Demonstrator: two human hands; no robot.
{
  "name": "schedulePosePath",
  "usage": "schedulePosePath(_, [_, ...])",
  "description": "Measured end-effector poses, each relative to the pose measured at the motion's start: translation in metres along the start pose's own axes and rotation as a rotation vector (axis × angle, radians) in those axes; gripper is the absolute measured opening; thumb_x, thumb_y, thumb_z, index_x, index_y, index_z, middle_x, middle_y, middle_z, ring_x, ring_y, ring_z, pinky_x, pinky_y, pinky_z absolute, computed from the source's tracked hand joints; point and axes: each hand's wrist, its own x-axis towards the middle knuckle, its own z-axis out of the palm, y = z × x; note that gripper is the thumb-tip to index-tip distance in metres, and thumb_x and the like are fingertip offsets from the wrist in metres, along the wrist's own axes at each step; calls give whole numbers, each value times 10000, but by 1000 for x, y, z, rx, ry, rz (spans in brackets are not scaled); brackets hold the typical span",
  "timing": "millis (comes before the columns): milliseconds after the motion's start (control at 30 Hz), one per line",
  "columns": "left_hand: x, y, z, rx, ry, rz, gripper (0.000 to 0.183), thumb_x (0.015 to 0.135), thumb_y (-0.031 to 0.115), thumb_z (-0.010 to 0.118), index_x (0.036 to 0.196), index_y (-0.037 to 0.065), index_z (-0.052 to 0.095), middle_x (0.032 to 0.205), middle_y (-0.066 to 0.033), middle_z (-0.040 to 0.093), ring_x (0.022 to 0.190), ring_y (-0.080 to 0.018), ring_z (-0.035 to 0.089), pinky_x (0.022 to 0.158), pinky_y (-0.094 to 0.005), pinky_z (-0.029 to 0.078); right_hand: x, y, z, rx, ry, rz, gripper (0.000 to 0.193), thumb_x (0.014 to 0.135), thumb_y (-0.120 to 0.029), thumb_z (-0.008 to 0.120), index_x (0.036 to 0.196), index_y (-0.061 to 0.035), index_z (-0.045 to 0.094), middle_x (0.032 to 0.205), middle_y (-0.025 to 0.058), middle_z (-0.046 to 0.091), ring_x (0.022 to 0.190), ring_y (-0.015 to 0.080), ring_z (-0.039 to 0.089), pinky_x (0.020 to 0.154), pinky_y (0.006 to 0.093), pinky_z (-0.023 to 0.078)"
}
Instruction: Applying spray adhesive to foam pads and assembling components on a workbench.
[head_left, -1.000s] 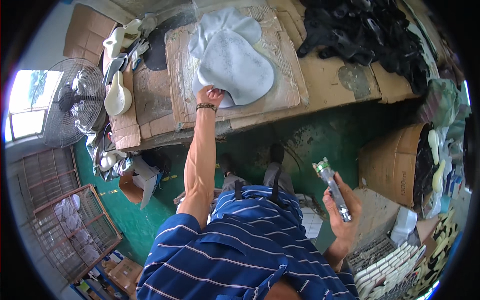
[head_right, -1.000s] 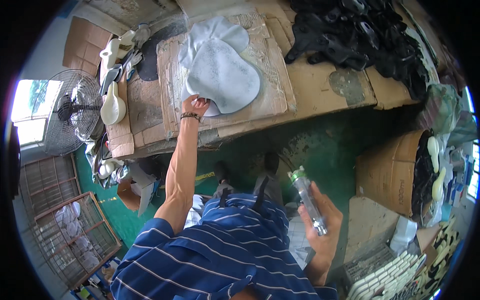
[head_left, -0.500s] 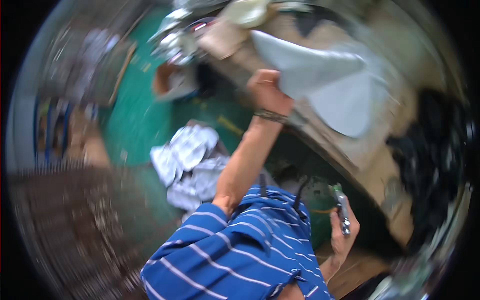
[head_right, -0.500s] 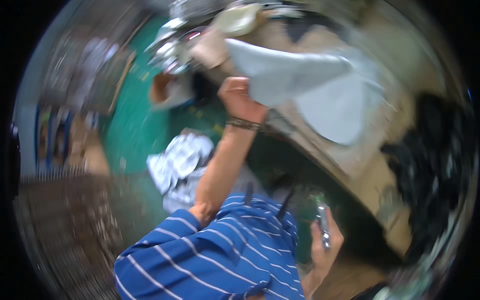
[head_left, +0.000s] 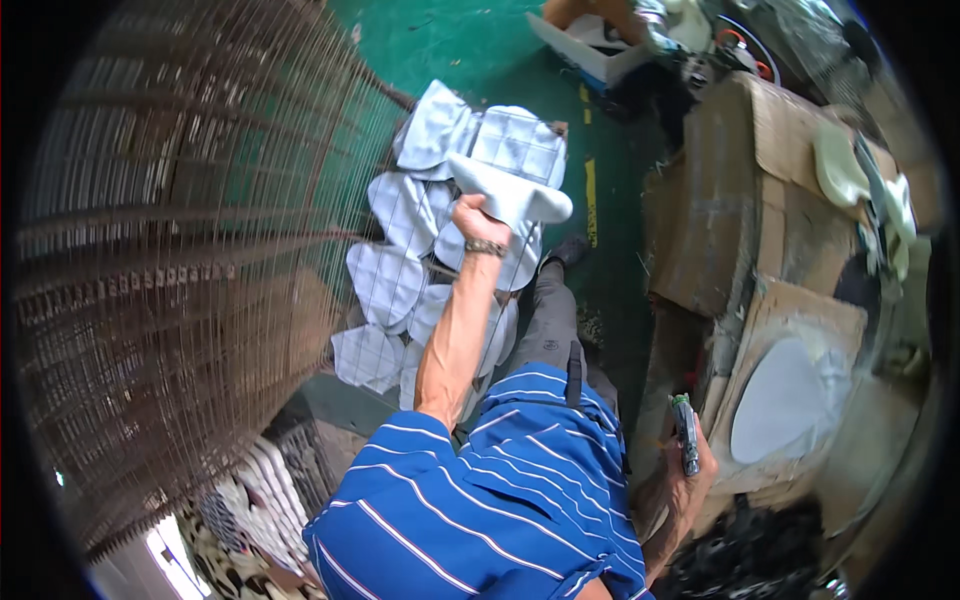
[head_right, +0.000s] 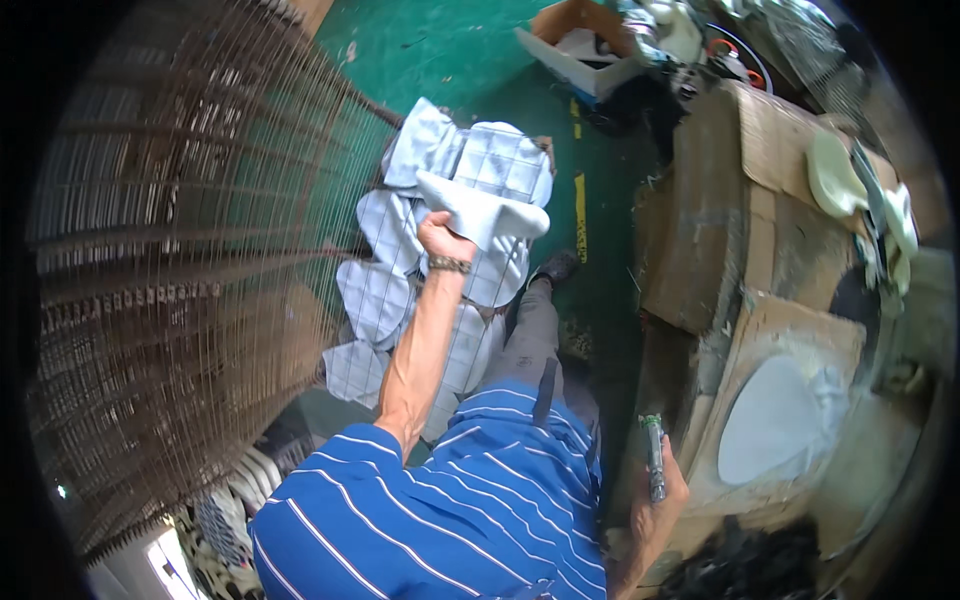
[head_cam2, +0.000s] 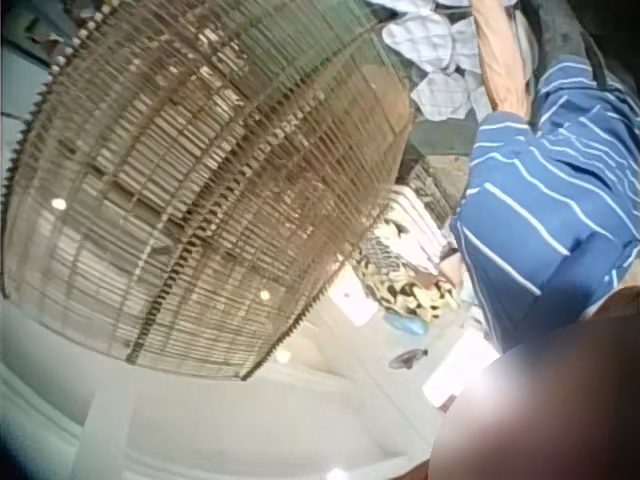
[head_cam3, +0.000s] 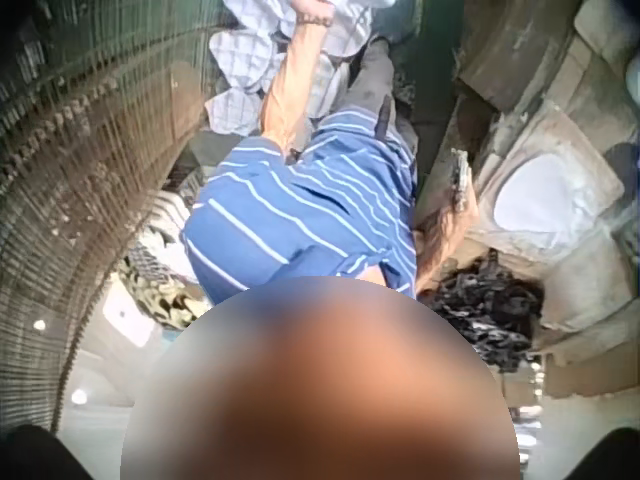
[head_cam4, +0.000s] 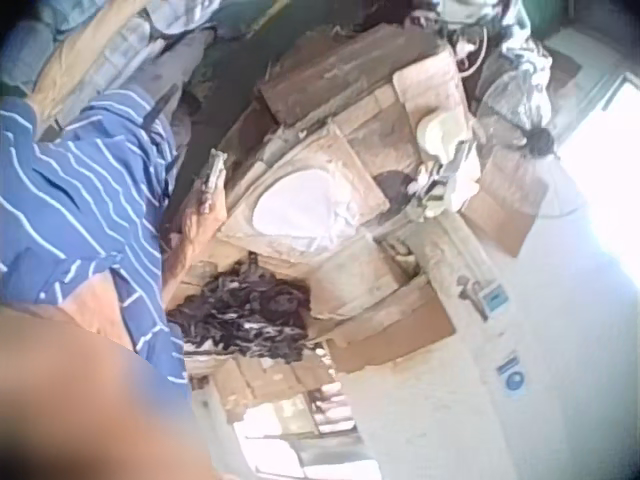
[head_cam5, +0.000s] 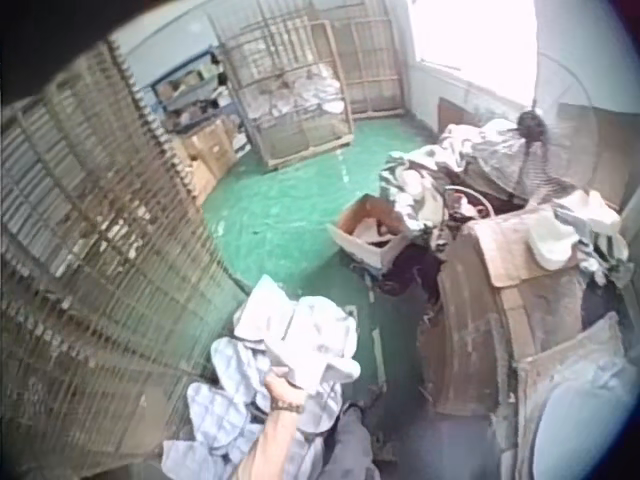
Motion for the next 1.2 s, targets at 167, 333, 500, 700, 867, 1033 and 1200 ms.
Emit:
schedulePosePath(167, [97, 122, -48, -91, 168, 362, 690, 638, 148, 594, 1315, 26, 654, 1329, -155, 691, 1285, -419, 638, 1172, -635, 455, 64, -55, 34, -176, -195, -6, 534, 974, -143, 712, 1478, 14, 631, 1125, 67, 741, 969, 138, 626, 926, 300, 513])
schedulePosePath(333, [166, 202, -175, -217, 307, 475, 770, 653, 199, 577, 1374, -72, 587, 1403, -256, 637, 1347, -497, 586, 1180, -724, 412, 106, -93, 79, -273, -290, -146, 539, 918, -37, 720, 1448, 17, 641, 963, 181, 690, 848, 250, 661, 823, 366, 528])
schedulePosePath(500, [181, 132, -327, 560, 875, -22, 415, 1018, 511, 538, 1193, 171, 700, 952, -15, 722, 767, -213, 671, 655, -430, 506, 115, -101, 86, -271, -282, -111, 556, 914, -41, 723, 1461, 10, 638, 1087, 187, 731, 950, 235, 684, 893, 356, 525])
schedulePosePath(700, [54, -97, -254, 1842, -234, -94, 555, 882, 362, 799, 1348, 81, 688, 1081, -134, 804, 1039, -292, 768, 940, -439, 595, 62, -91, 63, -103, 8, 130, 527, 939, -83, 721, 1459, -22, 665, 1015, 47, 744, 928, 117, 650, 869, 306, 530])
schedulePosePath(867, [5, -172, -136, 1717, -735, -64, 555, 933, 313, 736, 1442, 103, 663, 1113, -109, 796, 1018, -244, 757, 922, -391, 588, 23, -52, 19, 141, 275, 123, 502, 936, -81, 740, 1432, -27, 688, 938, -7, 671, 856, 94, 595, 812, 264, 511])
schedulePosePath(1033, [40, -192, -89, 1887, -813, -187, 488, 954, 172, 777, 1406, 16, 679, 1256, -122, 759, 1036, -218, 731, 937, -362, 593, -38, -13, -44, 238, 675, 96, 493, 921, 1, 750, 1397, 79, 648, 1091, 202, 762, 854, 215, 723, 808, 332, 565])
schedulePosePath(1200, [-6, -179, -141, 1881, -804, -430, 462, 911, 93, 748, 1327, -89, 663, 1044, -159, 768, 806, -199, 736, 742, -331, 619, -190, 23, -91, 191, 1168, 245, 498, 929, 8, 768, 1408, 66, 646, 1060, 179, 744, 855, 227, 702, 794, 326, 561])
